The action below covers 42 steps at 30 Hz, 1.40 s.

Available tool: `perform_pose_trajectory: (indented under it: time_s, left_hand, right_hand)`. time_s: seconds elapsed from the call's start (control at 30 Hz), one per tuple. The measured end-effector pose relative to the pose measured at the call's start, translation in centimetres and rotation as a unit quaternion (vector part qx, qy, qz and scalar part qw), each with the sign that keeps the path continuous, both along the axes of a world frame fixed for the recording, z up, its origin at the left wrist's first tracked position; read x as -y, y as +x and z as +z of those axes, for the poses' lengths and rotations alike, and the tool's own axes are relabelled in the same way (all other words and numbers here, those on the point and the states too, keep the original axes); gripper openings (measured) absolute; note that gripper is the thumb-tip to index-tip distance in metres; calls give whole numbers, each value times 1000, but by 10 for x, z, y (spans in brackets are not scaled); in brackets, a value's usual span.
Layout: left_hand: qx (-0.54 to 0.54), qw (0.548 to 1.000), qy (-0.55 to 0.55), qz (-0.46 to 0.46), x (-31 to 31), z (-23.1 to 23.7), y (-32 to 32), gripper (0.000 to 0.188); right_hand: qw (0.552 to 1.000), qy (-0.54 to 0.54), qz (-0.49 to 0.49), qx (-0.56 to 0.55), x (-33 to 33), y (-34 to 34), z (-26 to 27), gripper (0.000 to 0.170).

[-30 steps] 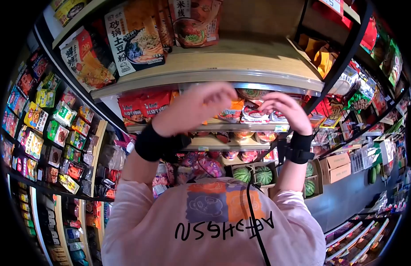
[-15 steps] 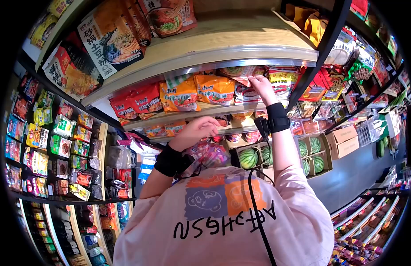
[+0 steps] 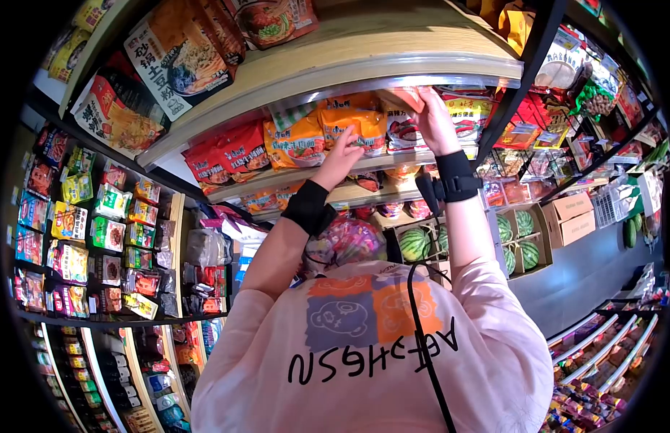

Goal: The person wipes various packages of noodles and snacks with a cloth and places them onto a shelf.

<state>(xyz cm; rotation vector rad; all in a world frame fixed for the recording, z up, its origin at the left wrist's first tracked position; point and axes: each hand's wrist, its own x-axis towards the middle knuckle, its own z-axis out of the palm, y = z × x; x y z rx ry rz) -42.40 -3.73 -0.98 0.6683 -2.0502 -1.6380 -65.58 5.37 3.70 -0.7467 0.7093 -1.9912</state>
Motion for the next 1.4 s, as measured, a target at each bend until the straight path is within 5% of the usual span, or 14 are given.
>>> perform_pose_trajectory:
  time_s: [0.2, 0.33, 0.4, 0.47, 0.57, 0.6, 0.77, 0.93, 1.03, 1.13, 1.2, 1.23, 1.3, 1.4]
  left_hand:
    - [-95, 973, 196, 79, 8, 24, -12, 52]
    - [-163, 932, 308, -96, 5, 39, 3, 54]
    - [-194, 914, 319, -160, -30, 60, 21, 56]
    - [-137, 968, 185, -95, -36, 34, 44, 51]
    - [-186, 934, 292, -93, -67, 51, 77, 42]
    - [-194, 919, 339, -64, -67, 38, 92, 39]
    - [-222, 862, 443, 112, -65, 13, 162, 31]
    - [-285, 824, 471, 136, -76, 14, 232, 36]
    - [-318, 832, 428, 152, -83, 8, 269, 35]
    - [-305, 830, 403, 236, -86, -3, 306, 36]
    - [-287, 853, 344, 266, -87, -3, 327, 37]
    - [-271, 862, 321, 283, -90, 3, 336, 36]
    - [-244, 872, 289, 311, -97, 13, 353, 36]
    - [-281, 830, 357, 322, -97, 12, 379, 39]
  right_hand:
    - [993, 116, -2, -34, -84, 38, -6, 27]
    - [996, 80, 32, -28, -108, 56, -27, 32]
    - [983, 117, 50, -129, -122, 61, -24, 28]
    - [955, 161, 81, -234, -124, 65, -42, 21]
    - [894, 235, 186, -332, -132, 99, 6, 18]
    - [915, 123, 188, -334, -122, 112, -5, 22]
    - [865, 121, 334, -354, -90, 156, 10, 22]
    - [863, 44, 184, -469, -19, 165, 23, 23]
    - [763, -61, -114, -634, 56, 147, 17, 33]
    - [667, 130, -107, -726, 119, 136, 25, 49]
    - [656, 167, -109, -728, 143, 143, 32, 52]
    - [690, 208, -52, -691, 159, 141, 31, 52]
    - [614, 164, -140, -759, 180, 140, 20, 45]
    - [558, 248, -163, -775, 197, 142, 1, 40]
